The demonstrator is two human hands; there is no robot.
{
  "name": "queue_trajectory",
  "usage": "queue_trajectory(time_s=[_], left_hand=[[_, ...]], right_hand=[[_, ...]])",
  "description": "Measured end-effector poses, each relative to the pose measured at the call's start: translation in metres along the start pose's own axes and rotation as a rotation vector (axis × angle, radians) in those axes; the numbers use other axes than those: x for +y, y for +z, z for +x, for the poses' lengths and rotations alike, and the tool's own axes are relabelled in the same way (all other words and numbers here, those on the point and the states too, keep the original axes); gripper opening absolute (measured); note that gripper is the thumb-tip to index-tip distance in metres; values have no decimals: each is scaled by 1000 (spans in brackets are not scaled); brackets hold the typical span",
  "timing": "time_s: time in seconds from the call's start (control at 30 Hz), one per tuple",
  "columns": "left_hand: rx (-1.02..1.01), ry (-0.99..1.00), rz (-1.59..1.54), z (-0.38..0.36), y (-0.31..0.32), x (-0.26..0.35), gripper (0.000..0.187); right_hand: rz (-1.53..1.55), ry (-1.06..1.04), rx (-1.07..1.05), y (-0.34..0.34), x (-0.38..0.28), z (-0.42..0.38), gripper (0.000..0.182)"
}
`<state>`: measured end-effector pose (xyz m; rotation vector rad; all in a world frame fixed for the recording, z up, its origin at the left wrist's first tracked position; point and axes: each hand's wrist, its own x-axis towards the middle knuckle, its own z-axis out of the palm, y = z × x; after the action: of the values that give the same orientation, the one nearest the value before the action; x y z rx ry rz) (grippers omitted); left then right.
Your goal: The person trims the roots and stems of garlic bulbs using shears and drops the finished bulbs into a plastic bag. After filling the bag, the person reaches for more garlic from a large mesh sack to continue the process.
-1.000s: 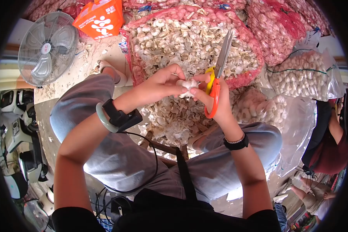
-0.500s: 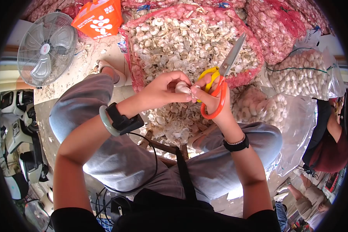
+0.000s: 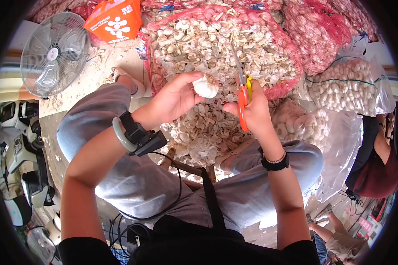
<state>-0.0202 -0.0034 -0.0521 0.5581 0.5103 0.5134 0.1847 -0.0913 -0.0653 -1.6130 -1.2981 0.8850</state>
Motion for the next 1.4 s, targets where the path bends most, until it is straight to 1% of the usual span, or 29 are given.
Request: queue_trajectory(time_s=[0.07, 0.1, 0.17, 0.2, 0.27, 0.3, 0.37, 0.4, 0.47, 0.53, 0.57, 0.63, 0.77, 0.83, 0.87, 0.93, 1.1, 1.17, 1.27, 1.3, 1.33, 1.37, 1.4], left_hand=[[29, -3, -42, 2, -2, 3, 38], [57, -8, -84, 2, -3, 5, 39], [84, -12, -127, 3, 0, 9, 40], [86, 10, -133, 3, 1, 11, 37], [89, 32, -139, 3, 0, 13, 35], [92, 60, -126, 4, -4, 13, 33], [94, 89, -113, 5, -10, 14, 31], [117, 79, -119, 5, -14, 15, 31], [140, 70, -124, 6, -15, 17, 31], [315, 42, -67, 6, -14, 20, 29], [316, 42, -67, 6, -11, 21, 29], [455, 3, -3, 7, -5, 21, 26], [427, -23, -7, 6, -4, 20, 24], [477, -28, 59, 5, 1, 20, 24], [477, -28, 59, 5, -2, 21, 24], [335, -56, 135, 4, -9, 22, 27], [375, -54, 245, 5, 1, 23, 35], [372, -50, 279, 5, 1, 23, 38], [350, -16, 329, 6, -3, 23, 42], [366, -7, 401, 6, -4, 23, 44], [382, 1, 473, 6, -4, 24, 46], [381, 1, 473, 5, -4, 24, 46], [336, 26, 512, 5, -3, 24, 48]], right_hand=[[-256, 19, -97, -1, -17, -4, 85], [-256, 18, -97, -1, -18, -6, 85], [-349, 62, -156, 1, -19, -8, 90], [-349, 61, -157, 1, -21, -8, 90], [-518, 17, -152, 1, -26, -9, 91], [-518, 17, -153, 1, -25, -9, 91], [-627, -97, -138, 0, -23, -10, 90], [-626, -98, -138, 0, -24, -10, 90], [-750, -176, -124, -2, -29, -10, 88], [-781, -198, -100, -3, -29, -9, 90], [-812, -219, -75, -4, -29, -9, 91], [-824, -203, -69, -3, -30, -8, 91], [-851, -199, -51, -3, -30, -7, 89], [-831, -190, -63, -4, -29, -7, 88], [-812, -181, -74, -4, -29, -7, 87], [-778, -169, -79, -5, -30, -8, 86], [-643, -150, -104, -8, -25, -8, 81], [-575, -88, -192, -10, -28, -7, 77], [-520, -92, -201, -10, -31, -7, 72], [-520, -92, -201, -11, -30, -6, 72], [-457, -48, -255, -12, -28, -5, 71], [-395, -3, -308, -12, -27, -5, 70], [-395, -2, -307, -13, -27, -5, 70]])
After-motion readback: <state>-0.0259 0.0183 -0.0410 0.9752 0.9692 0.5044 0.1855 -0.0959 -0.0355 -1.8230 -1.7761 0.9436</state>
